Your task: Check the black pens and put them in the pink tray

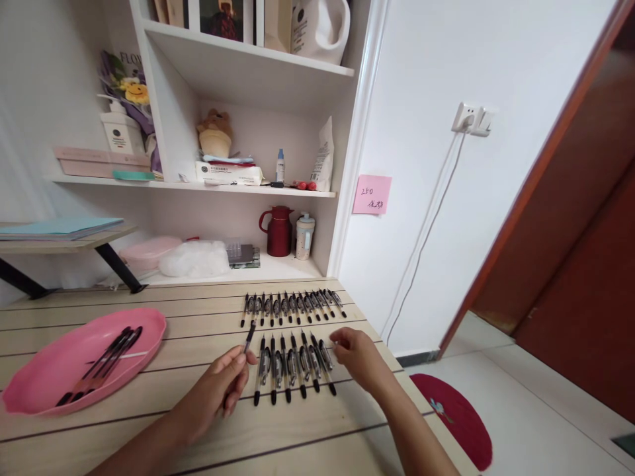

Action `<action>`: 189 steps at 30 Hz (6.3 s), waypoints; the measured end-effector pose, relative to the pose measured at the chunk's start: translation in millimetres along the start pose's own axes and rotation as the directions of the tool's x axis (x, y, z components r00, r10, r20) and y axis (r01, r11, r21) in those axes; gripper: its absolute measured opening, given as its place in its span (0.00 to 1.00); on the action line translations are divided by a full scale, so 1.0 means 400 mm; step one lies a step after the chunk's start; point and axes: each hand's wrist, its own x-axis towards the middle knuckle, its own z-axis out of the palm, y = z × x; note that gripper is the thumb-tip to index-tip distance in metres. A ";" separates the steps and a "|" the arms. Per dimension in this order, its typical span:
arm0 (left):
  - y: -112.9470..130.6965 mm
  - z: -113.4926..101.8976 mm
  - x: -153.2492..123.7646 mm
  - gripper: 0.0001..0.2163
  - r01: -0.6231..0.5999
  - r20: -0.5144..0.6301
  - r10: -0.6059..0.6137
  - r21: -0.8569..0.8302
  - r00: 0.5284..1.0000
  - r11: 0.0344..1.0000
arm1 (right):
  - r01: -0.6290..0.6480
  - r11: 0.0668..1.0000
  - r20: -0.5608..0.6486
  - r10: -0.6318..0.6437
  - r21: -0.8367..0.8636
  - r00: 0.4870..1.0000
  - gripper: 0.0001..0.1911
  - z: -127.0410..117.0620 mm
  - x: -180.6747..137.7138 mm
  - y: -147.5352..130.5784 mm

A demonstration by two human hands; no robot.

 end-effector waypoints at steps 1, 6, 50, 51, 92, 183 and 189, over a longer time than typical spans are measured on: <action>-0.003 0.003 0.000 0.12 -0.007 0.016 0.006 0.038 1.000 0.999 | 0.011 0.986 0.020 -0.014 0.166 1.000 0.08 0.012 -0.001 -0.022; -0.014 0.010 0.002 0.13 -0.022 0.059 0.013 0.140 0.998 0.990 | 0.042 0.755 0.031 -0.083 0.655 0.996 0.12 0.100 0.010 -0.119; 0.007 0.028 -0.022 0.11 -0.226 -0.073 0.370 0.679 0.926 0.698 | 0.024 0.768 0.152 -0.156 0.640 0.976 0.11 0.215 0.002 -0.168; 0.007 0.027 -0.021 0.10 -0.221 -0.081 0.375 0.686 0.924 0.693 | 0.038 0.769 0.139 -0.163 0.638 0.977 0.11 0.217 0.001 -0.167; 0.025 0.042 -0.025 0.11 -0.267 -0.076 0.381 0.588 0.921 0.763 | 0.098 0.621 -0.011 -0.142 0.778 0.990 0.16 0.256 -0.030 -0.171; 0.008 0.011 -0.002 0.12 -0.267 -0.197 0.380 0.434 0.904 0.861 | 0.060 0.501 0.067 -0.232 0.864 0.970 0.09 0.264 -0.014 -0.129; 0.009 -0.001 -0.002 0.14 -0.216 -0.243 0.349 0.446 0.905 0.869 | 0.076 0.745 0.114 -0.201 0.662 0.973 0.13 0.221 0.011 -0.132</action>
